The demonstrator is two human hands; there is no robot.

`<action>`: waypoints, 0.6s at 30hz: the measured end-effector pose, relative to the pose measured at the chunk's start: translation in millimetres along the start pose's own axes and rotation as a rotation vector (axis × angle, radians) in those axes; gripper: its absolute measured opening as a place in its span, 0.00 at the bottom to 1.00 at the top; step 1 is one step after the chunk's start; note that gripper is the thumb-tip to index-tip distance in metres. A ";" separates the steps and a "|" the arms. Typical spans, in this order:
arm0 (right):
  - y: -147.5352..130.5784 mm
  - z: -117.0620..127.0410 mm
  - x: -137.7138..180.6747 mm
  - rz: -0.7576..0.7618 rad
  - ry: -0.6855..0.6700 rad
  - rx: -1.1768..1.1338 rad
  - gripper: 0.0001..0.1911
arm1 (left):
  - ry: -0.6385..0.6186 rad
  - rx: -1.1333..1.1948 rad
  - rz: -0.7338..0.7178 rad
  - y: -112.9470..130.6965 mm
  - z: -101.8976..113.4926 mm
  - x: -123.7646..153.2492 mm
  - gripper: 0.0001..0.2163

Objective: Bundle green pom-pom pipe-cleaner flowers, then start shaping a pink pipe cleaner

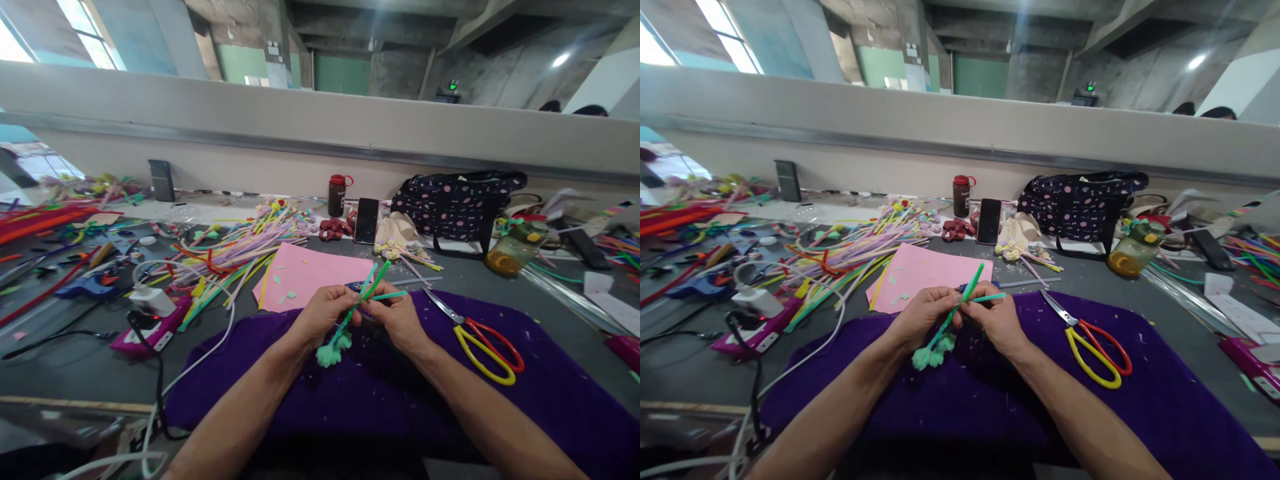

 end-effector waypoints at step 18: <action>11.9 0.6 -4.1 -0.264 -0.185 -0.316 0.10 | -0.075 0.021 -0.022 2.0 -4.9 4.1 0.15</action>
Point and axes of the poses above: each hand's wrist, its own x-axis away from the middle knuckle, its own z-axis out of the back of the hand, y = z × x, the point moved 2 cm from there along -x, towards the middle knuckle, and after that the axes turned 11 degrees about x, right-handed, at the moved point
